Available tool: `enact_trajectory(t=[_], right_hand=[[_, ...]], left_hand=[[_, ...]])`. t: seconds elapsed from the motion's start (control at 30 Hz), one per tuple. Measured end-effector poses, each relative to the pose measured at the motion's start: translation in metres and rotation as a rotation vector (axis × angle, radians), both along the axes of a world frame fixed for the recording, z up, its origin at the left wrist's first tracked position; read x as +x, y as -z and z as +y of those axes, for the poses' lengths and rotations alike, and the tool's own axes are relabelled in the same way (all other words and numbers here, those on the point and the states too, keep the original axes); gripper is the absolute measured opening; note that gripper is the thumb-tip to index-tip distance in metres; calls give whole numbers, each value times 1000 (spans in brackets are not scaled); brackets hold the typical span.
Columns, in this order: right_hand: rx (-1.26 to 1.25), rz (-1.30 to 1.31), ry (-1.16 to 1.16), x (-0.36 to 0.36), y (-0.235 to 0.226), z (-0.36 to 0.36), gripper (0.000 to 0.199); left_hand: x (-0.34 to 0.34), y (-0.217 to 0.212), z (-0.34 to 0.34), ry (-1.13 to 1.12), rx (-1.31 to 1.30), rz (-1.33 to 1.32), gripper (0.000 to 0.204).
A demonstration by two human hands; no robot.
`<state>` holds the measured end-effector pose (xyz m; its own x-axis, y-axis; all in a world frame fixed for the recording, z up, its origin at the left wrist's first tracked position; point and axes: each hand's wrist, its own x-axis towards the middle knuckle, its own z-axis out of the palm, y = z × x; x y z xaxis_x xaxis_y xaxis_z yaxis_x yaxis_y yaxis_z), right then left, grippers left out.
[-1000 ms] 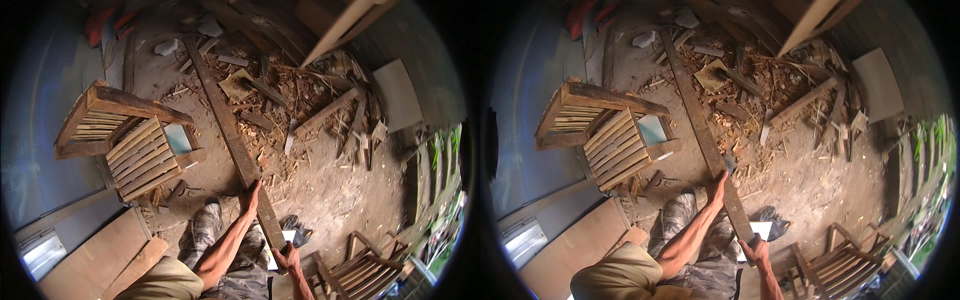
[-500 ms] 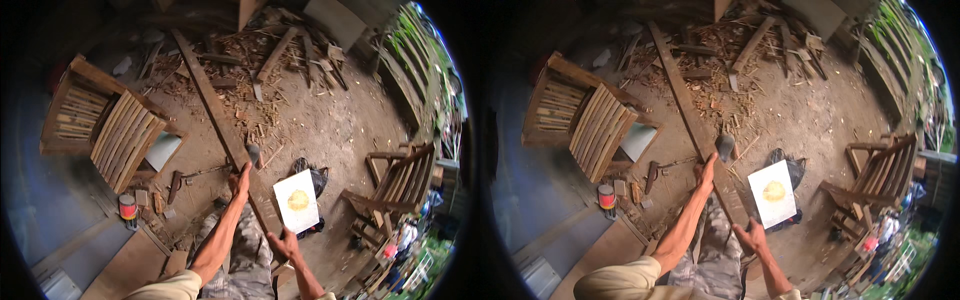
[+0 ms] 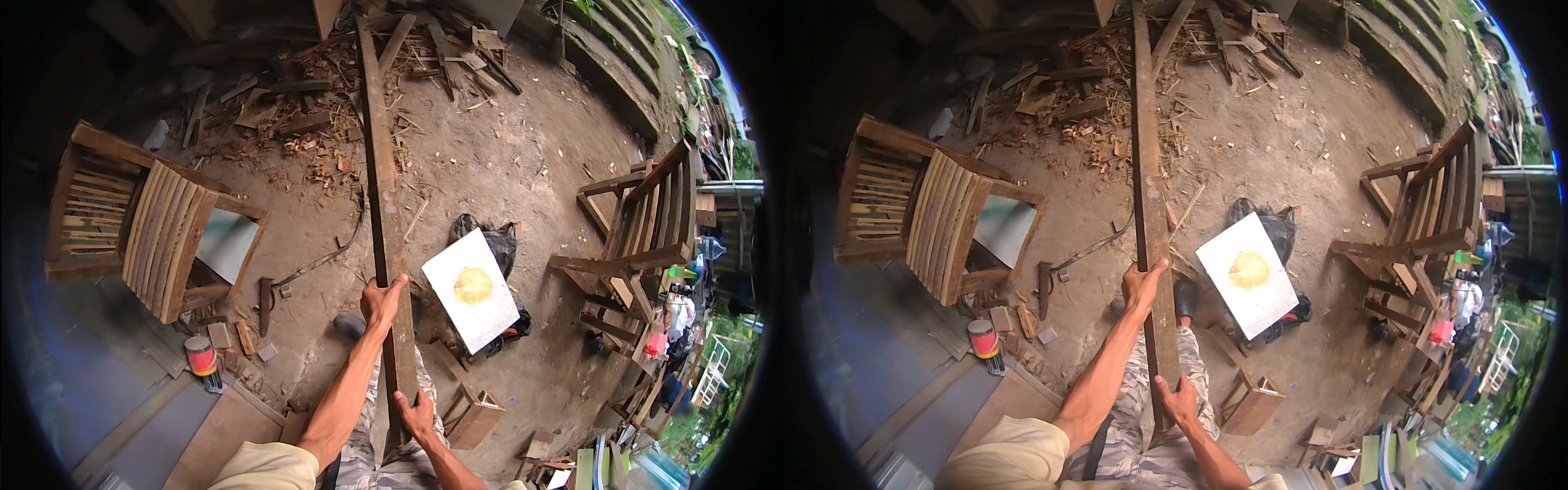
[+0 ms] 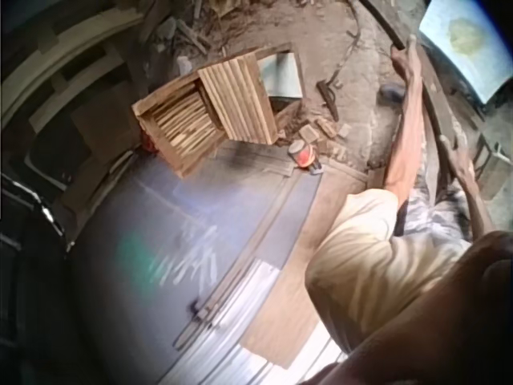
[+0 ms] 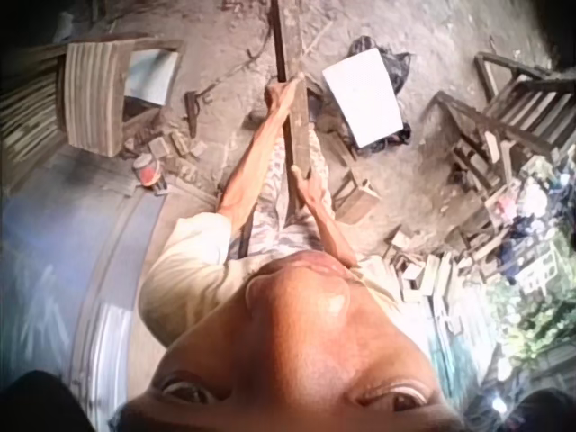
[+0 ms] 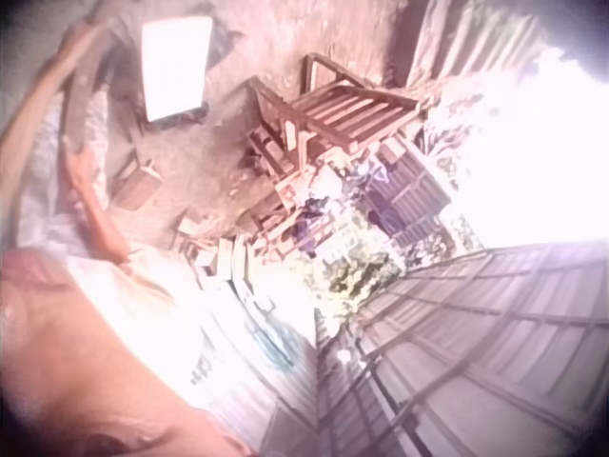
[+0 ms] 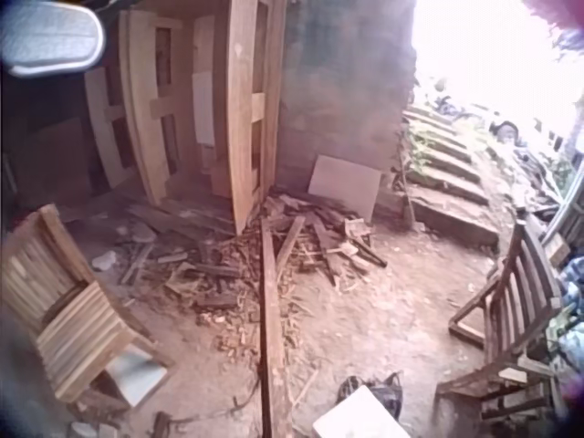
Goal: The person assembles a wooden chair frame, then sits on the floor and uses a hammer to split a small wooden block into smaller pieces.
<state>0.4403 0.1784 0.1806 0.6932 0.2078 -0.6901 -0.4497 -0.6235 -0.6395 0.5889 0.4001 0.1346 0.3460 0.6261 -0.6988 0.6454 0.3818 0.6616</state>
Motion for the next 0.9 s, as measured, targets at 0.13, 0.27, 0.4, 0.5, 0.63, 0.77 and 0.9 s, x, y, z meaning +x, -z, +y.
enact_trajectory(t=[0.13, 0.27, 0.4, 0.5, 0.63, 0.77, 0.9], right_hand=[[-21, 21, 89, -3, 11, 13, 55], [24, -7, 177, -15, 30, 26, 56], [-11, 75, 210, -16, 31, 51, 63], [4, 93, 226, -11, 32, 75, 69], [108, 232, 137, -24, 52, 90, 74], [160, 453, -273, -12, 68, 119, 83], [273, 470, -493, 22, 106, 149, 77]], left_hand=[[16, 8, -6, 122, 55, 40, 48], [27, 16, -12, 244, 123, 87, 51], [31, 56, -6, 319, 104, 160, 54], [32, 78, 3, 386, 133, 245, 57], [15, 90, 34, 433, 18, 282, 60], [-11, 103, 79, 442, 132, 278, 64], [-19, 74, 129, 526, 175, 391, 82]])
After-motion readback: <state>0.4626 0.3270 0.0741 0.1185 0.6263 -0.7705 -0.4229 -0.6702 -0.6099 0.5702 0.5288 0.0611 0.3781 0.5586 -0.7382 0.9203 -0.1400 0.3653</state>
